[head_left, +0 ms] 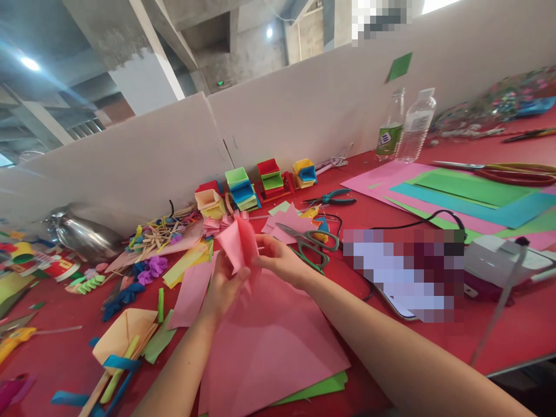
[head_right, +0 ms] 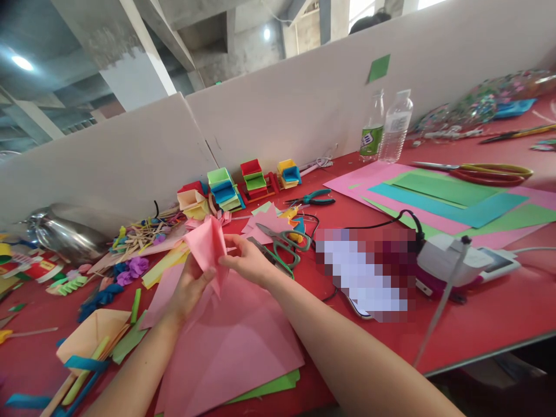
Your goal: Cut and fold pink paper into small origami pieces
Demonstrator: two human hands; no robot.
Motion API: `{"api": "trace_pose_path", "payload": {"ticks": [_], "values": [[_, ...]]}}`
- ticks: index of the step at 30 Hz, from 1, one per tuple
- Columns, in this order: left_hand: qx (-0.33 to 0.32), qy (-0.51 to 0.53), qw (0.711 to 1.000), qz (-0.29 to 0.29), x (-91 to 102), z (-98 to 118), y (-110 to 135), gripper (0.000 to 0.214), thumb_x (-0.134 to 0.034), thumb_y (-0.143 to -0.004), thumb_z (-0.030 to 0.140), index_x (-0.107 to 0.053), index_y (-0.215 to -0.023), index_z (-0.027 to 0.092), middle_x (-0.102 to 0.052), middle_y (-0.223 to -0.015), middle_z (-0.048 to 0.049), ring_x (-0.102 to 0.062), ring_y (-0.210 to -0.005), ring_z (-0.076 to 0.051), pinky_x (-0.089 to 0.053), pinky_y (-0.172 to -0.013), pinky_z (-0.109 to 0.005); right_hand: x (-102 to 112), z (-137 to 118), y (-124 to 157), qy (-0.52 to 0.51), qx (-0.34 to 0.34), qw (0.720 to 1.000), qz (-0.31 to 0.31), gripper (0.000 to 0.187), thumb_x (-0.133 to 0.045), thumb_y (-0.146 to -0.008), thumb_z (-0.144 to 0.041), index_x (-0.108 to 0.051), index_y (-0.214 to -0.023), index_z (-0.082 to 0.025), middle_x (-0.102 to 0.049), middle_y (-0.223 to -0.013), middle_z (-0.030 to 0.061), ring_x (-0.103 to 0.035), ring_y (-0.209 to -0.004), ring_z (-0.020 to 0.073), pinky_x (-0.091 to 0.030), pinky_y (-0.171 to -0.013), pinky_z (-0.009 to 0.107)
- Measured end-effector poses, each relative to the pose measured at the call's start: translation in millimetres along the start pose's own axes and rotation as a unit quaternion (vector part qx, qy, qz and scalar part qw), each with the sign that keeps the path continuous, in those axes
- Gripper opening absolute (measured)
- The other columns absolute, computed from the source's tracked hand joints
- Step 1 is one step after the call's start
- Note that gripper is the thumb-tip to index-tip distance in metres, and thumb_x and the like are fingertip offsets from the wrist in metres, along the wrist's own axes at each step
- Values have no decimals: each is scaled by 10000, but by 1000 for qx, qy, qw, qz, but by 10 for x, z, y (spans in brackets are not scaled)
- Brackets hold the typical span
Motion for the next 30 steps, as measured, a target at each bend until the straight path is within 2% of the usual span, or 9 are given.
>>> {"api": "trace_pose_path", "payload": {"ticks": [3,5,11,13,19,25,27,30], "values": [[77,-1,991,108,232,-211,9,425,-665,-680,246,-562,-1087,177,-664,-978,-66,-601,-991,-230,-429,-897,-354,129,95,-17,38,-31,996,80,223,-538,-644,-116,-581,-859,-158,-630,-737,-13,-596,-649,116,-481,-586,226],[99,5,985,142,314,-293,14,388,-672,-654,218,-600,-1030,160,-677,-915,-62,-620,-935,-231,-434,-888,-363,187,166,-19,57,-51,991,110,142,-536,-632,-128,-568,-769,-149,-595,-646,-22,-567,-575,110,-461,-527,218],[73,49,990,111,171,-219,-19,454,-692,-676,277,-591,-1101,154,-671,-1013,-87,-625,-943,-235,-457,-872,-375,198,299,-20,69,-62,988,122,152,-531,-602,-122,-574,-745,-150,-599,-622,-8,-561,-531,125,-457,-477,226],[67,64,988,122,155,-197,-21,474,-711,-673,289,-594,-1109,145,-661,-1051,-105,-617,-973,-244,-459,-879,-386,176,300,-22,66,-62,989,119,157,-532,-596,-116,-573,-744,-149,-594,-610,-9,-558,-520,125,-463,-478,230],[47,74,981,174,271,-187,-22,449,-699,-705,299,-601,-1121,163,-623,-1153,-108,-588,-1044,-250,-456,-909,-403,223,149,-18,48,-49,988,140,84,-563,-659,-205,-565,-726,-154,-578,-620,-20,-553,-548,107,-462,-502,210],[46,76,982,168,292,-165,-41,470,-695,-707,298,-590,-1141,150,-636,-1129,-112,-586,-1057,-246,-450,-923,-398,349,99,-13,59,-60,984,158,138,-609,-633,-215,-491,-573,-176,-475,-469,-68,-484,-459,82,-398,-443,187],[53,41,983,171,312,-144,-41,461,-703,-696,305,-607,-1113,135,-655,-1089,-117,-600,-1031,-251,-459,-905,-396,368,115,-23,64,-67,985,148,109,-626,-616,-205,-523,-597,-173,-485,-461,-67,-492,-455,90,-393,-432,188],[65,-74,983,155,317,-82,-30,402,-716,-676,330,-658,-1010,113,-686,-1010,-123,-622,-976,-261,-467,-871,-387,407,116,-36,68,-68,985,141,129,-651,-620,-239,-590,-704,-162,-570,-547,-37,-551,-517,116,-417,-452,196]]}}
Point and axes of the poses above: each hand's wrist, its own y-axis away from the middle knuckle, its own x-axis out of the back of the hand, z = x × y, the point moved 7 cm from there along -y, towards the middle knuckle
